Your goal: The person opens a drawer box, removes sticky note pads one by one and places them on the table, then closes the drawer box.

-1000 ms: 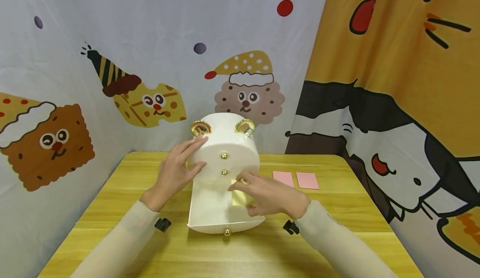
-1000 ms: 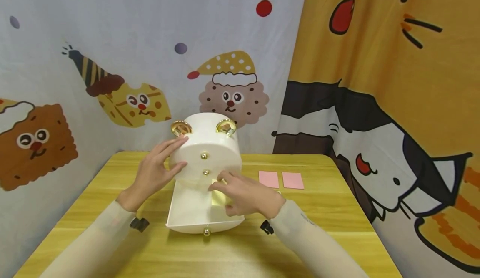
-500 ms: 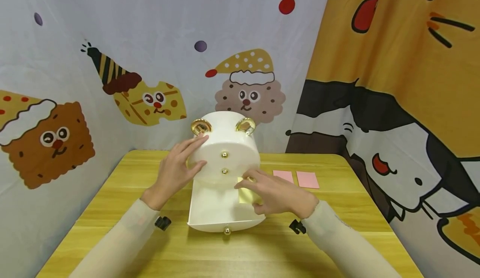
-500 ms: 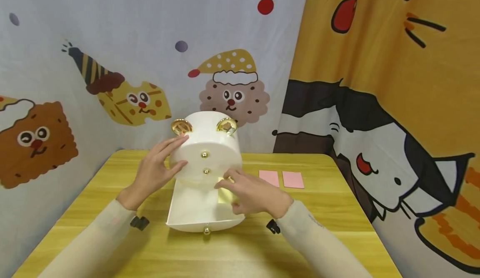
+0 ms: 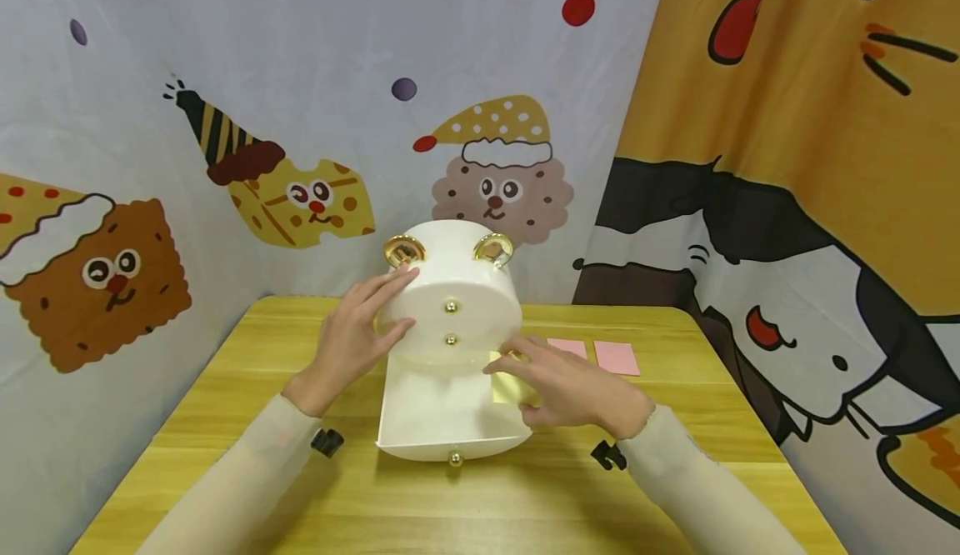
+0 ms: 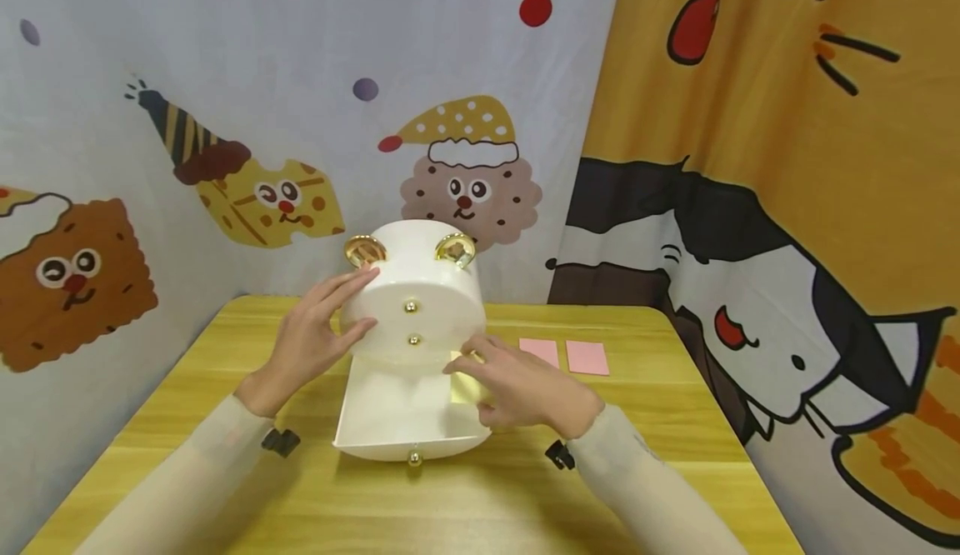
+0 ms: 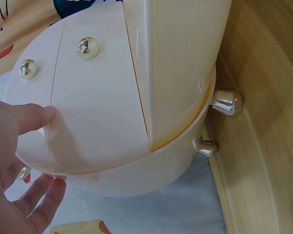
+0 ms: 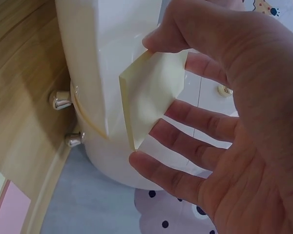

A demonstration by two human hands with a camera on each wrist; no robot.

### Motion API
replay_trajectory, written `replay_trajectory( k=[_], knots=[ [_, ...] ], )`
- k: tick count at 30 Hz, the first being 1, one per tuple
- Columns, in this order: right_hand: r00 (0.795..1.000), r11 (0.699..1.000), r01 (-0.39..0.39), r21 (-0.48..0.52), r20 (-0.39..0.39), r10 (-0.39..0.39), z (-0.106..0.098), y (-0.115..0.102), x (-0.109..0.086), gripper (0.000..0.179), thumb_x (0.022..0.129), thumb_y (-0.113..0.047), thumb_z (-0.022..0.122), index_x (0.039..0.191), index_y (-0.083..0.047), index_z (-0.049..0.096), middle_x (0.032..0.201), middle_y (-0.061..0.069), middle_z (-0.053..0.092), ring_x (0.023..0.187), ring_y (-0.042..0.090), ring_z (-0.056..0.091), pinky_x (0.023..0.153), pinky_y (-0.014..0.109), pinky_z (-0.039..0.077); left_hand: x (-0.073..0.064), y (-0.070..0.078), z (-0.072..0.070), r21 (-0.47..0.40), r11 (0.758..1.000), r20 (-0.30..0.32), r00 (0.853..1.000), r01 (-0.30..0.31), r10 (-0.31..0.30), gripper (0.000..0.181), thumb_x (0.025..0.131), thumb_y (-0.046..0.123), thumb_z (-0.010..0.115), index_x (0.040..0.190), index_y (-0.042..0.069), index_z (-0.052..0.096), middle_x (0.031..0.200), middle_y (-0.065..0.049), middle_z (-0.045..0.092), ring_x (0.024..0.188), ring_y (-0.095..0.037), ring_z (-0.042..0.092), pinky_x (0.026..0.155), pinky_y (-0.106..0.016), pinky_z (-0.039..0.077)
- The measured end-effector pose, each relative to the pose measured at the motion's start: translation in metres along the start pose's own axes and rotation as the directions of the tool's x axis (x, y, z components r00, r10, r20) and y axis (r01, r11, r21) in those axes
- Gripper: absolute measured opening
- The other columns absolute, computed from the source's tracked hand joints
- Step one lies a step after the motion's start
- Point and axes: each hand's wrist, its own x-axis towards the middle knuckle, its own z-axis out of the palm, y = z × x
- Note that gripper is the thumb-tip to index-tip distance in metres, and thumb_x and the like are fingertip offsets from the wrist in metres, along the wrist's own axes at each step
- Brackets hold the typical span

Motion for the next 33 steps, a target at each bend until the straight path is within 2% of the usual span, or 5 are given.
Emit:
replay_trajectory(
  k=[6,9,19,26,33],
  knots=[
    [0.999,0.999,-0.047,0.016,0.014,0.047,-0.001,0.003,-0.008,0.069,0.087,-0.014,0.09,0.154,-0.021,0.072,0.147,0.006,0.066,0.118,0.019,0.066,0.089,0.032,0.061,0.001,0.001,-0.001,0.002,1.0,0.002,1.0,0.0,0.0,0.085,0.092,0.014,0.102,0.168,0.024,0.065,0.166,-0.007,0.071,0.124,-0.04,0.077,0.061,-0.035,0.055],
    [0.998,0.998,-0.054,0.018,0.007,0.054,0.0,0.004,-0.011,0.068,0.087,-0.014,0.09,0.153,-0.02,0.073,0.149,0.007,0.067,0.122,0.022,0.068,0.093,0.036,0.063,0.001,0.0,0.0,0.003,1.0,-0.009,1.0,-0.007,0.007,0.085,0.091,0.013,0.102,0.167,0.023,0.066,0.166,-0.008,0.071,0.121,-0.041,0.077,0.06,-0.033,0.053],
    [0.995,0.995,-0.094,0.025,0.021,0.093,-0.002,0.01,-0.025,0.068,0.09,-0.014,0.092,0.155,-0.021,0.071,0.158,0.009,0.066,0.142,0.03,0.067,0.114,0.052,0.063,0.0,0.0,-0.001,0.006,1.0,0.001,1.0,0.004,-0.004,0.083,0.093,0.015,0.101,0.167,0.024,0.065,0.167,-0.007,0.07,0.121,-0.039,0.077,0.062,-0.038,0.057],
    [0.994,0.994,-0.109,0.008,0.023,0.109,-0.002,0.015,-0.031,0.07,0.089,-0.013,0.092,0.155,-0.022,0.071,0.155,0.008,0.067,0.139,0.027,0.068,0.109,0.05,0.065,0.002,0.001,-0.001,-0.004,1.0,0.002,1.0,0.009,-0.009,0.083,0.093,0.014,0.101,0.167,0.023,0.065,0.168,-0.007,0.07,0.128,-0.04,0.076,0.059,-0.034,0.053],
    [0.992,0.992,-0.122,0.015,0.026,0.122,0.0,0.019,-0.037,0.071,0.088,-0.01,0.092,0.155,-0.021,0.071,0.154,0.007,0.067,0.136,0.025,0.067,0.106,0.05,0.065,0.001,0.001,0.0,-0.003,1.0,-0.009,1.0,0.004,-0.004,0.084,0.091,0.012,0.102,0.167,0.023,0.066,0.166,-0.008,0.071,0.124,-0.041,0.077,0.057,-0.032,0.051]
  ],
)
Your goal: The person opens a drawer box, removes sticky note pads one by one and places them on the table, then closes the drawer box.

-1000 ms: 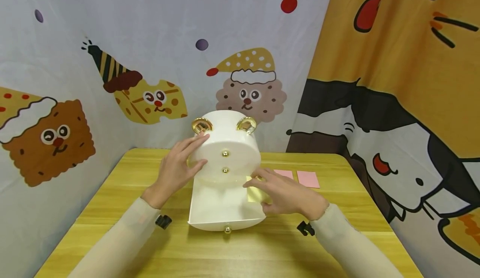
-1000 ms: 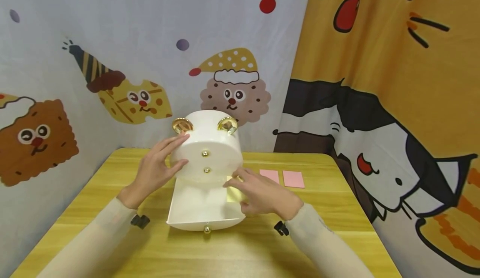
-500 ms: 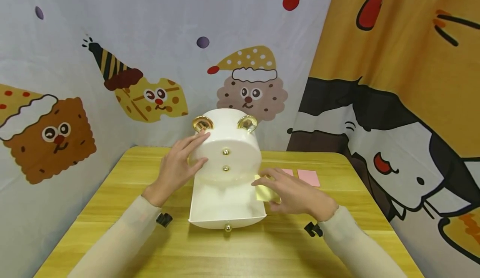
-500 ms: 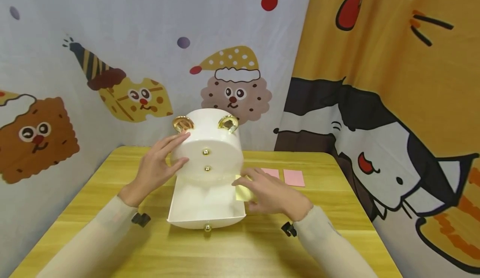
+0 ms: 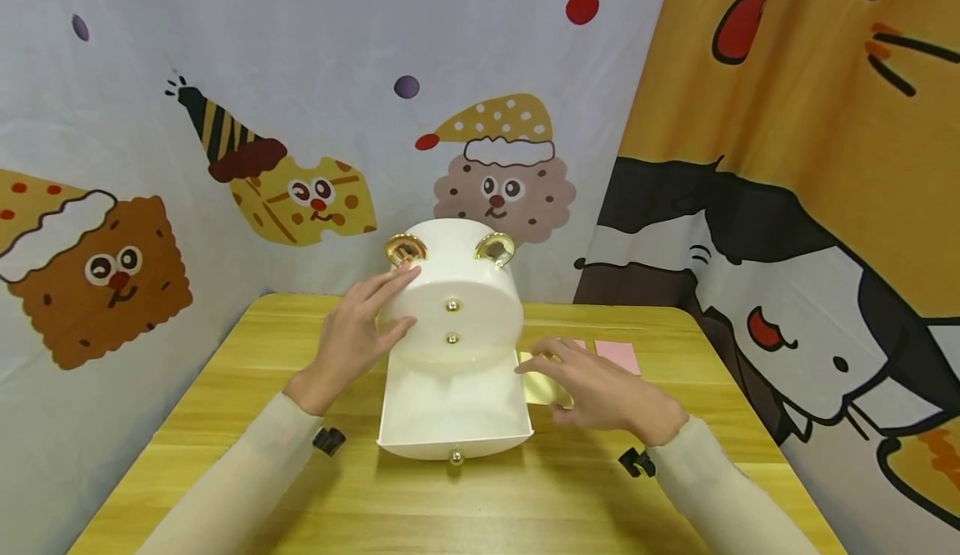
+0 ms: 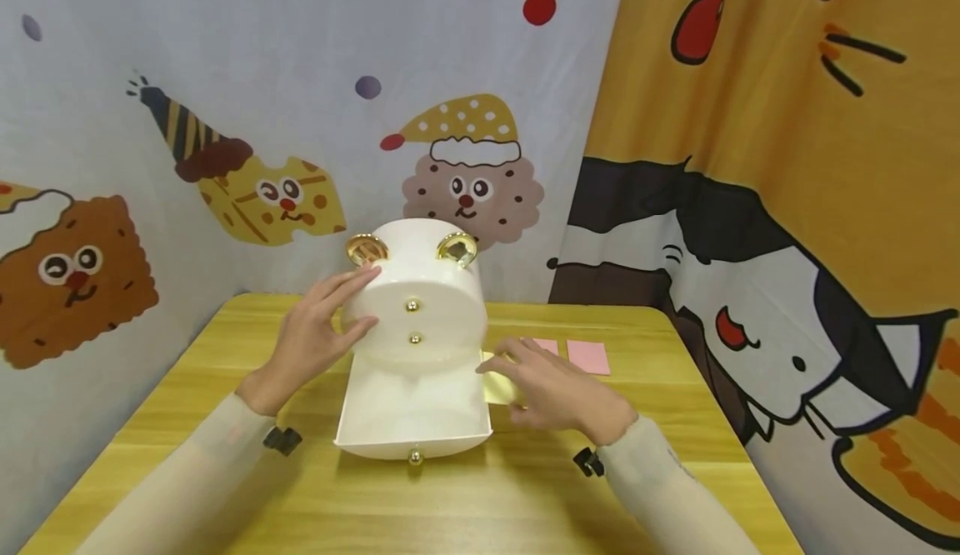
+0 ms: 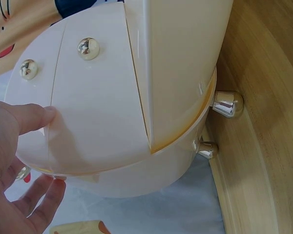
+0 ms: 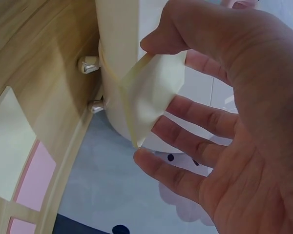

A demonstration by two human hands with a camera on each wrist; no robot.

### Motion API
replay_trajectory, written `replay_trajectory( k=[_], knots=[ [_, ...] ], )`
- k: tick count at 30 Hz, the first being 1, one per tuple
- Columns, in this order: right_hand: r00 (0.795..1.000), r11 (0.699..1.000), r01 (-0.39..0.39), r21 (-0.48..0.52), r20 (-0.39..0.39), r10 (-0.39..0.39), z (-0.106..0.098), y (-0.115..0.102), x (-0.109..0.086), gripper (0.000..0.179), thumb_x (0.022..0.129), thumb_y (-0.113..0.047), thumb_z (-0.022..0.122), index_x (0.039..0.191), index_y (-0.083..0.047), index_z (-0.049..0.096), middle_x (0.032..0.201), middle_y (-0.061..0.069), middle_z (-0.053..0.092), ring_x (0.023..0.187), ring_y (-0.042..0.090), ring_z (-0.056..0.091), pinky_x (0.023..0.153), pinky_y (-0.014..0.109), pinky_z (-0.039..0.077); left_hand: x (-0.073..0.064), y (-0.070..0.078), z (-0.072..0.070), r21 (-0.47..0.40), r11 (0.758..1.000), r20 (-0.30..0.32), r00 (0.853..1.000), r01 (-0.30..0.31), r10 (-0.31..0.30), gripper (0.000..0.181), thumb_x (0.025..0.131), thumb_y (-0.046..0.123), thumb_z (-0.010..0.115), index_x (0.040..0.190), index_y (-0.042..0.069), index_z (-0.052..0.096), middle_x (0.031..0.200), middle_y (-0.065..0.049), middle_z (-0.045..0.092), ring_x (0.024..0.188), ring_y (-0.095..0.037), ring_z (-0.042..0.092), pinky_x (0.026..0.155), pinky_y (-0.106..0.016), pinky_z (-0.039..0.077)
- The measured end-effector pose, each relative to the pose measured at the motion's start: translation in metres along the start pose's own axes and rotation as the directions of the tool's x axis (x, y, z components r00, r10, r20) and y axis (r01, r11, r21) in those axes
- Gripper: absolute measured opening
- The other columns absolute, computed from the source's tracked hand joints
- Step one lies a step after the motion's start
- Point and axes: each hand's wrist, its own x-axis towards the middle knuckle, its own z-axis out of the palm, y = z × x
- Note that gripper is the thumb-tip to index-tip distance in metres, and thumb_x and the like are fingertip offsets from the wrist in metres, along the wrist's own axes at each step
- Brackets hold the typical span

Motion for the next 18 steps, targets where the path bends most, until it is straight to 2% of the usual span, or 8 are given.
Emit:
replay_trajectory(
  k=[6,13,18],
  knots=[
    [1.0,0.999,-0.029,0.015,0.01,0.029,0.003,0.005,-0.004,0.073,0.088,-0.008,0.093,0.156,-0.021,0.071,0.156,0.01,0.067,0.138,0.028,0.068,0.108,0.054,0.065,-0.001,0.0,0.001,-0.003,1.0,0.003,1.0,0.009,-0.009,0.084,0.092,0.013,0.101,0.167,0.024,0.066,0.167,-0.007,0.071,0.124,-0.039,0.077,0.058,-0.032,0.051],
    [0.999,0.999,-0.049,0.017,0.013,0.049,0.005,0.012,-0.012,0.071,0.089,-0.009,0.094,0.156,-0.023,0.072,0.161,0.013,0.066,0.146,0.036,0.067,0.101,0.045,0.068,-0.001,0.0,0.0,0.003,1.0,0.005,1.0,0.007,-0.007,0.084,0.092,0.013,0.102,0.167,0.024,0.066,0.167,-0.006,0.07,0.122,-0.04,0.077,0.057,-0.029,0.049],
    [0.999,0.999,-0.049,0.015,0.005,0.049,0.006,0.018,-0.019,0.071,0.087,-0.008,0.095,0.154,-0.021,0.073,0.159,0.014,0.067,0.151,0.038,0.066,0.102,0.046,0.068,0.0,-0.001,0.0,0.002,1.0,0.001,1.0,-0.004,0.004,0.084,0.092,0.013,0.102,0.167,0.023,0.066,0.166,-0.007,0.071,0.121,-0.04,0.077,0.056,-0.029,0.049]
  ],
)
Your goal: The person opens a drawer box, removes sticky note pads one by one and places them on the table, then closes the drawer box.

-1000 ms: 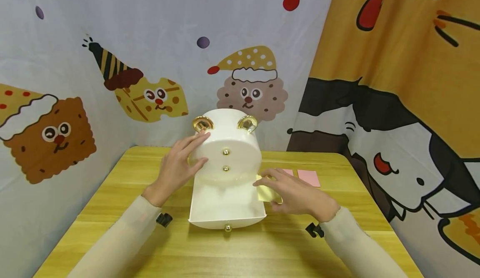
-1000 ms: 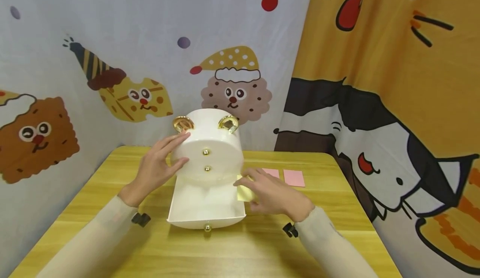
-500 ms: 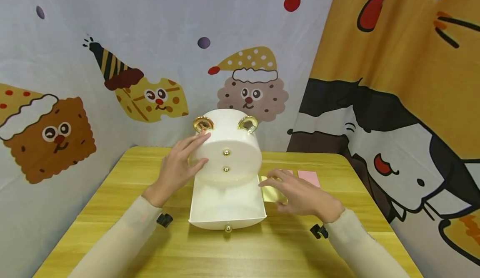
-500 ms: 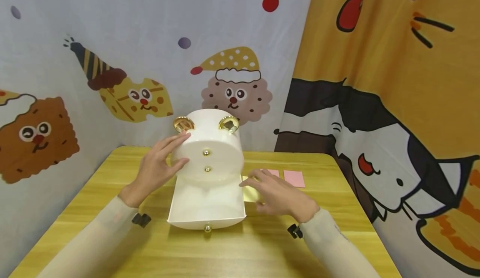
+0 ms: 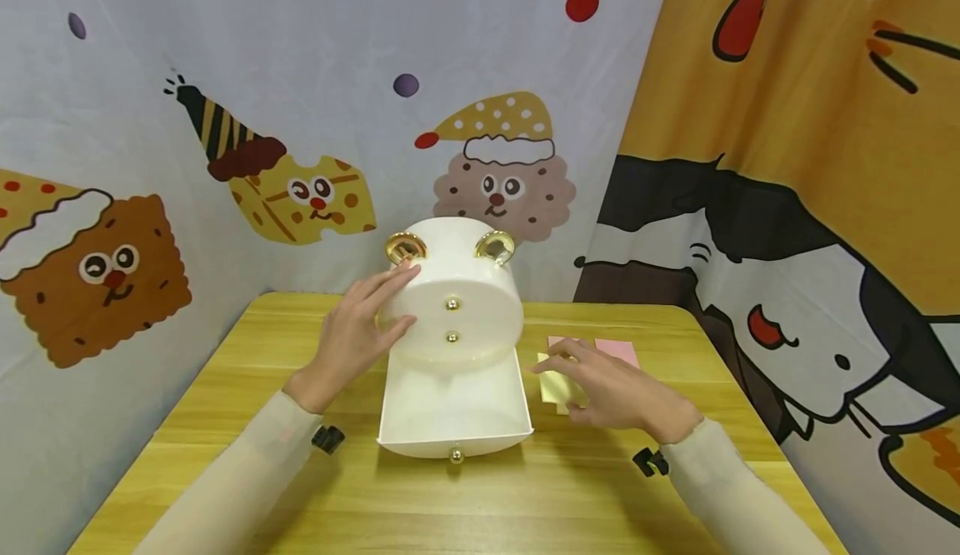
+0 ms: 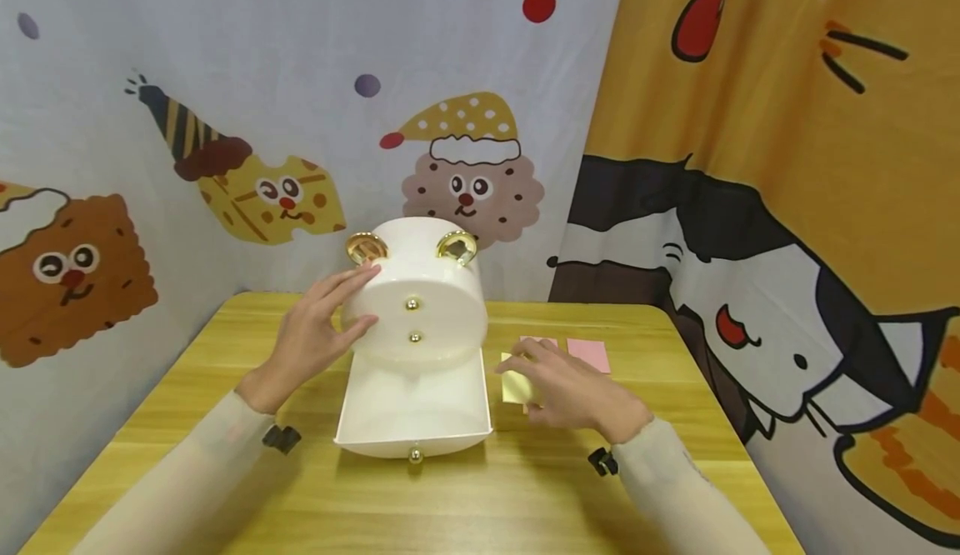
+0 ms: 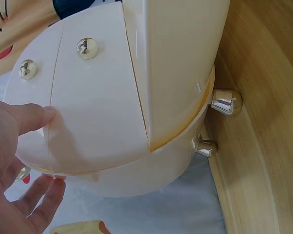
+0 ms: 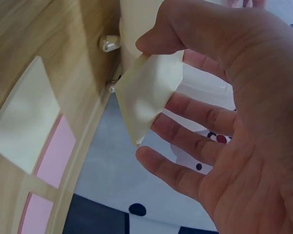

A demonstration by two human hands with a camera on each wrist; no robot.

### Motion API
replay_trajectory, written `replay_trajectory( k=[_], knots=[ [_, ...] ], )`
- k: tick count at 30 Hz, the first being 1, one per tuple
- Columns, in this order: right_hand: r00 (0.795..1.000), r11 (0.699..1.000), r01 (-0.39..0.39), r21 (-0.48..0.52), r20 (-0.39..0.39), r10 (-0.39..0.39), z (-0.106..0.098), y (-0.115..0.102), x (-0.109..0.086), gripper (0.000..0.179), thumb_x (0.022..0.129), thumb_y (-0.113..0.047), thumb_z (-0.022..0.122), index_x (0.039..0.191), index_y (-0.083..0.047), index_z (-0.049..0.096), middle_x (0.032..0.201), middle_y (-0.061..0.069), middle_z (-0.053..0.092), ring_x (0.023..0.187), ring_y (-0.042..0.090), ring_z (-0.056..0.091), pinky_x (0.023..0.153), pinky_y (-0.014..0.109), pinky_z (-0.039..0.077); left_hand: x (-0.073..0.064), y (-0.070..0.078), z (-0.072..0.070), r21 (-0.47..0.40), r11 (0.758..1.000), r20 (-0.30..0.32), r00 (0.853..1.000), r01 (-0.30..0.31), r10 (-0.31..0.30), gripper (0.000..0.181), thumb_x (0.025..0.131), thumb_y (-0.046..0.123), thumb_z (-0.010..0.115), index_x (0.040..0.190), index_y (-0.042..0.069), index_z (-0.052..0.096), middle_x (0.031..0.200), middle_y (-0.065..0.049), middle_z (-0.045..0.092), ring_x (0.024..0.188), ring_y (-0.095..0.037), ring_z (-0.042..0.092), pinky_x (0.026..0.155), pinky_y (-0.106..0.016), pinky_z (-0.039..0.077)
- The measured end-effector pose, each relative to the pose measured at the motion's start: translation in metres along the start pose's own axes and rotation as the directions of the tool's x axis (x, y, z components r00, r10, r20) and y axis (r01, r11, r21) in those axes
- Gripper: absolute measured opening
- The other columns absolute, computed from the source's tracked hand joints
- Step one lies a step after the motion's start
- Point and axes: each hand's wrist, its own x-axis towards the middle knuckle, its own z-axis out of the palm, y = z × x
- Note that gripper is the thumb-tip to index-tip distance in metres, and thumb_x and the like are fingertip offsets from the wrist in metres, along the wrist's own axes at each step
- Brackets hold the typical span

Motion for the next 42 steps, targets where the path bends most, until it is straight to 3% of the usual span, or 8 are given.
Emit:
replay_trajectory(
  k=[2,4,7,10,19,25,35,42],
  knots=[
    [1.0,1.0,-0.001,-0.004,-0.003,0.001,0.0,0.002,-0.003,0.071,0.087,-0.007,0.095,0.153,-0.021,0.073,0.157,0.011,0.068,0.146,0.034,0.068,0.103,0.046,0.068,0.0,0.0,0.0,0.0,1.0,-0.002,1.0,-0.005,0.005,0.084,0.092,0.012,0.102,0.167,0.023,0.066,0.166,-0.008,0.071,0.121,-0.04,0.077,0.056,-0.029,0.048],
    [1.0,1.0,-0.001,-0.004,-0.006,0.001,0.001,0.005,-0.006,0.07,0.087,-0.006,0.095,0.152,-0.02,0.074,0.154,0.008,0.069,0.14,0.03,0.07,0.111,0.051,0.066,0.0,0.0,0.0,0.001,1.0,0.0,1.0,-0.007,0.007,0.084,0.092,0.012,0.101,0.167,0.023,0.066,0.166,-0.008,0.071,0.122,-0.04,0.077,0.056,-0.029,0.049],
    [1.0,1.0,-0.016,-0.003,0.003,0.016,0.002,0.009,-0.01,0.069,0.087,-0.005,0.095,0.151,-0.02,0.075,0.151,0.005,0.07,0.134,0.025,0.07,0.126,0.062,0.056,0.001,0.0,0.0,0.002,1.0,0.007,1.0,-0.007,0.007,0.083,0.092,0.012,0.101,0.167,0.022,0.066,0.166,-0.008,0.07,0.123,-0.04,0.077,0.057,-0.03,0.051],
    [0.999,0.999,-0.042,0.006,0.019,0.042,0.002,0.013,-0.014,0.069,0.087,-0.006,0.095,0.151,-0.02,0.075,0.149,0.004,0.07,0.134,0.025,0.071,0.133,0.066,0.047,0.001,0.0,-0.001,0.0,1.0,0.019,1.0,0.0,0.0,0.083,0.093,0.013,0.1,0.168,0.023,0.065,0.167,-0.008,0.07,0.124,-0.04,0.077,0.059,-0.033,0.053],
    [0.996,0.995,-0.085,0.047,0.028,0.083,0.004,0.023,-0.028,0.07,0.086,-0.002,0.091,0.152,-0.019,0.074,0.15,0.007,0.07,0.159,0.053,0.057,0.125,0.065,0.055,0.001,0.0,-0.003,0.014,1.0,0.039,0.999,0.006,-0.007,0.083,0.095,0.017,0.1,0.17,0.024,0.063,0.169,-0.006,0.068,0.126,-0.04,0.076,0.06,-0.034,0.054],
    [0.995,0.994,-0.092,0.064,0.034,0.09,0.006,0.029,-0.032,0.068,0.086,-0.002,0.091,0.15,-0.019,0.074,0.151,0.007,0.07,0.162,0.059,0.053,0.121,0.067,0.058,0.001,0.0,-0.002,0.021,1.0,0.024,1.0,-0.006,0.006,0.085,0.094,0.017,0.101,0.169,0.024,0.063,0.169,-0.005,0.069,0.127,-0.04,0.076,0.067,-0.046,0.064],
    [0.989,0.988,-0.138,0.07,0.071,0.133,0.012,0.04,-0.036,0.067,0.088,-0.006,0.094,0.151,-0.018,0.074,0.152,0.009,0.07,0.162,0.053,0.054,0.119,0.063,0.06,0.0,-0.002,0.0,0.032,0.999,0.034,0.999,0.003,-0.004,0.085,0.095,0.02,0.101,0.17,0.026,0.062,0.169,-0.005,0.068,0.128,-0.039,0.076,0.066,-0.043,0.062],
    [0.987,0.986,-0.149,0.08,0.077,0.143,0.014,0.048,-0.04,0.066,0.089,-0.006,0.094,0.151,-0.018,0.074,0.152,0.008,0.07,0.147,0.04,0.066,0.114,0.061,0.063,0.0,-0.002,-0.001,0.022,1.0,0.032,0.999,0.004,-0.004,0.084,0.095,0.02,0.1,0.17,0.026,0.062,0.169,-0.006,0.068,0.128,-0.039,0.076,0.064,-0.04,0.061]
  ],
)
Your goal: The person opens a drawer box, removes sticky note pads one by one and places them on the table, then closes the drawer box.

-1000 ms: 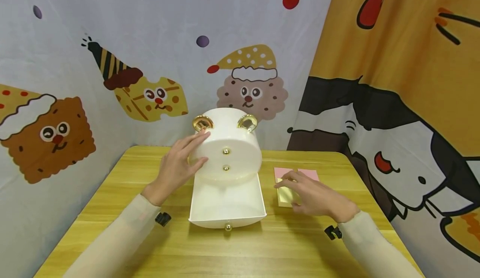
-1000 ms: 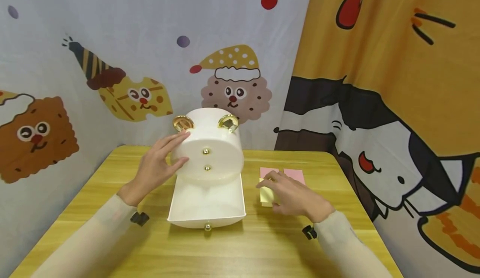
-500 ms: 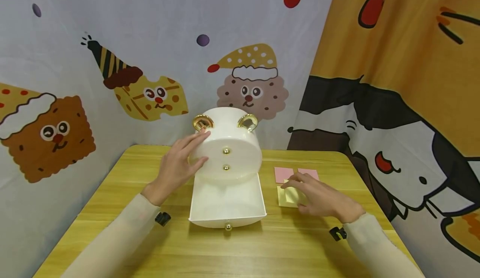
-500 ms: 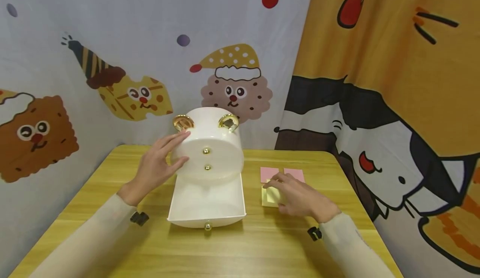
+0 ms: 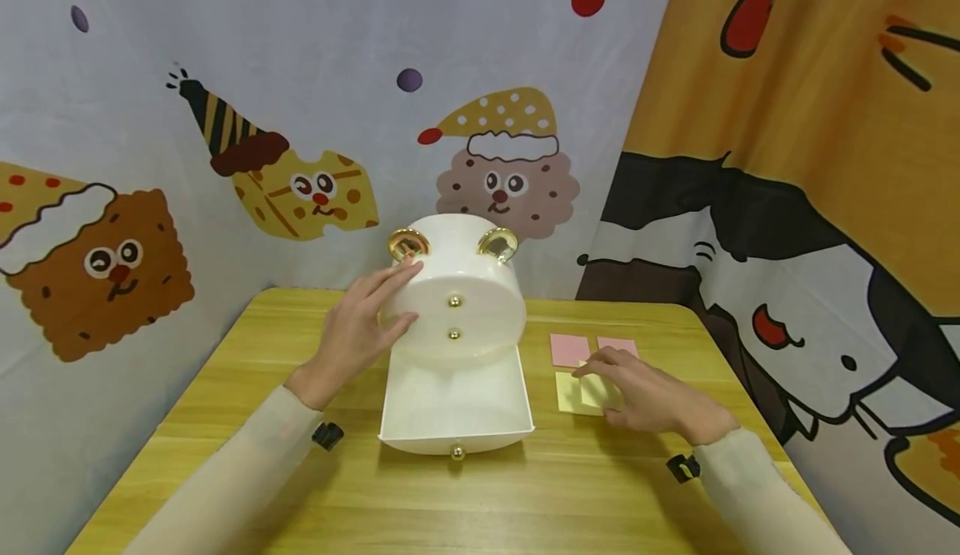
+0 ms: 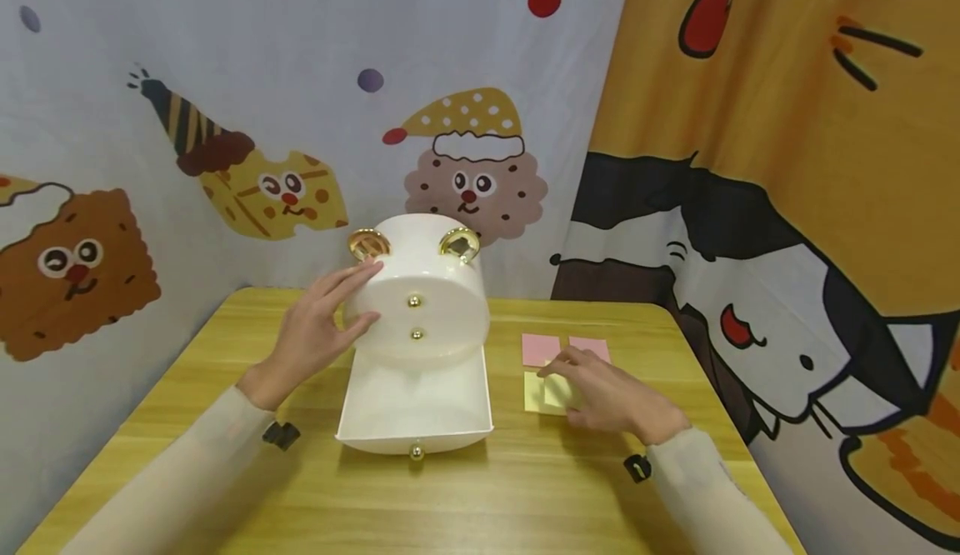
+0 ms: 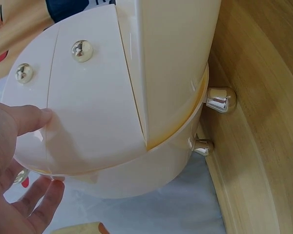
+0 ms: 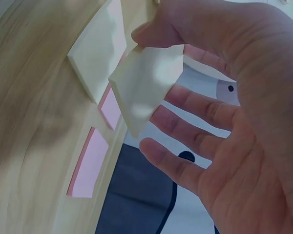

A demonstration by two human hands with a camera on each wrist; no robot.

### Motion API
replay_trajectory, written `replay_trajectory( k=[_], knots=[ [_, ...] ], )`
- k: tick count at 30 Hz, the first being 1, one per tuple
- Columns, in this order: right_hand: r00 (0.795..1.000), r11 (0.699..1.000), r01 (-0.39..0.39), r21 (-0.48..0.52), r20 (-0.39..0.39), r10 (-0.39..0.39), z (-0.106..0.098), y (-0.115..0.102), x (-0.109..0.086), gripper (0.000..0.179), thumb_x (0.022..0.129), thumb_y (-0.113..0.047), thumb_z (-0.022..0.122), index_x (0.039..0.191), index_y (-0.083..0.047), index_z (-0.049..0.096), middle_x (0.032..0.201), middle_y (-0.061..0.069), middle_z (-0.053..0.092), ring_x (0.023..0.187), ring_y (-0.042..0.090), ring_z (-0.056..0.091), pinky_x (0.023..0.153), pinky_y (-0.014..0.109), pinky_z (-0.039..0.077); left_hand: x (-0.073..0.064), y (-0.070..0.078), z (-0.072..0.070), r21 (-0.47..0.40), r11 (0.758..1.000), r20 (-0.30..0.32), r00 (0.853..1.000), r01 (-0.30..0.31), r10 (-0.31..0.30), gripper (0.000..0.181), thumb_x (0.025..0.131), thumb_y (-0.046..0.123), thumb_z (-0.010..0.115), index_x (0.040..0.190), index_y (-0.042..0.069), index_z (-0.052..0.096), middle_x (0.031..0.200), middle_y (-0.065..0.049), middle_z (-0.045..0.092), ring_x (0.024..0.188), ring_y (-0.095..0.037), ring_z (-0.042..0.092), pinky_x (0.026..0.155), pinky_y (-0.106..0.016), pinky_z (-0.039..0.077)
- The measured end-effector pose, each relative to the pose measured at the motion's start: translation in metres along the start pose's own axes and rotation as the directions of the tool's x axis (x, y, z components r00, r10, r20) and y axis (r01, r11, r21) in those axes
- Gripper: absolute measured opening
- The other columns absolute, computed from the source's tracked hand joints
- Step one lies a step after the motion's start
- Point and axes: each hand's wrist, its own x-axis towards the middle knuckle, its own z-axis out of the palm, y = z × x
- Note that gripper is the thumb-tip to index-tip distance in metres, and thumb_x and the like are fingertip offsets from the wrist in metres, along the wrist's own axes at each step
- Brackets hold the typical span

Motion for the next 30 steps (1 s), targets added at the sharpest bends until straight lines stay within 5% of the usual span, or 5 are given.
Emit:
replay_trajectory(
  k=[30],
  knots=[
    [0.997,0.997,-0.071,0.001,0.032,0.071,0.006,0.032,-0.017,0.069,0.088,-0.004,0.095,0.152,-0.016,0.073,0.15,0.008,0.072,0.139,0.038,0.07,0.114,0.063,0.062,0.001,0.003,-0.001,-0.011,1.0,0.006,1.0,0.007,-0.007,0.083,0.096,0.016,0.099,0.17,0.024,0.062,0.171,-0.007,0.067,0.131,-0.042,0.075,0.065,-0.043,0.063]
  ],
)
